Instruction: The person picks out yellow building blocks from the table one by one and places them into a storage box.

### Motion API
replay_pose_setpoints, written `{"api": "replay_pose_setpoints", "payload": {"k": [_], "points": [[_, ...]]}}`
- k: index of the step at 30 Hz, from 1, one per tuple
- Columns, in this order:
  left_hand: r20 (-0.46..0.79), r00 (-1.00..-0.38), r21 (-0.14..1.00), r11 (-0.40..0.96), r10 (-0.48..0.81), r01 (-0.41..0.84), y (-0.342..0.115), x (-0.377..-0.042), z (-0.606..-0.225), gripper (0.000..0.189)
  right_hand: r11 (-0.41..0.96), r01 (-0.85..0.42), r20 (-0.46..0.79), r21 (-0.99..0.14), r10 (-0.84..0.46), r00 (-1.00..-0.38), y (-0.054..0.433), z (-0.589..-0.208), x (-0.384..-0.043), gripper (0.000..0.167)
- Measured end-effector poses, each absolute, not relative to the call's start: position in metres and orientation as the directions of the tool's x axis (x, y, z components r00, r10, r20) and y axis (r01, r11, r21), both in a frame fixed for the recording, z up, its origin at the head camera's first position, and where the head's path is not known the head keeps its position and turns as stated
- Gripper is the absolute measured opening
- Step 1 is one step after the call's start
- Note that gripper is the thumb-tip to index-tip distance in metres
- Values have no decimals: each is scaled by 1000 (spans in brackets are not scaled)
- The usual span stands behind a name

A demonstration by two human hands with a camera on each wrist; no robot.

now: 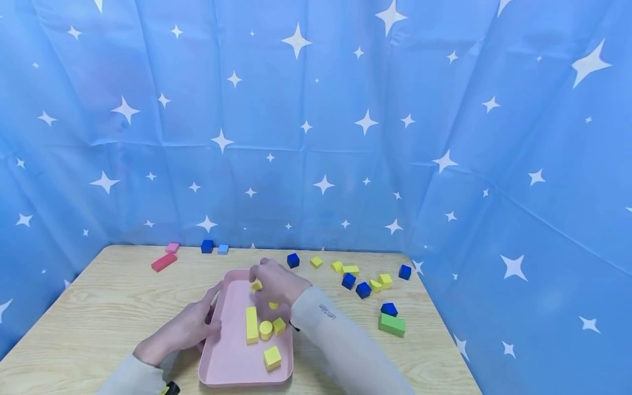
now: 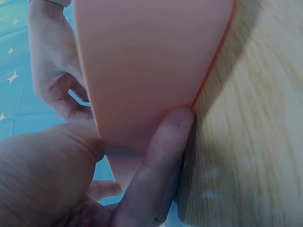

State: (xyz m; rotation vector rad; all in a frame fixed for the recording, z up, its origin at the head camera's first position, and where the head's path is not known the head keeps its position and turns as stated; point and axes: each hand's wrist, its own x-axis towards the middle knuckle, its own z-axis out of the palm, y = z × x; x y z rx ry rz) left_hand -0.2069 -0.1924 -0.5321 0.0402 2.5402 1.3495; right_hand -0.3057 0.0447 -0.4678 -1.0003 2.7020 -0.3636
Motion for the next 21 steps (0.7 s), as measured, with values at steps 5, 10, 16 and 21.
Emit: {"api": "replay_pose_setpoints", "payload": {"k": [5,10,16,21], "points": [[-217,-965,822,561,149,-98,-191,-207,-531,104,731,-611,-136,-303,-668,-732,48,-468,-303,42],[-210,-968,806,584,135,-94,-192,-206,-531,104,725,-615,-99,-310,-668,-737,53,-464,-300,41],[-210,-969,802,590,130,-95,-192,-206,-531,104,729,-603,-64,-323,-653,-755,64,-465,-296,38],[-207,-970,804,588,131,-93,-190,-207,-532,104,739,-583,-32,-339,-628,-778,77,-469,-295,35]]}}
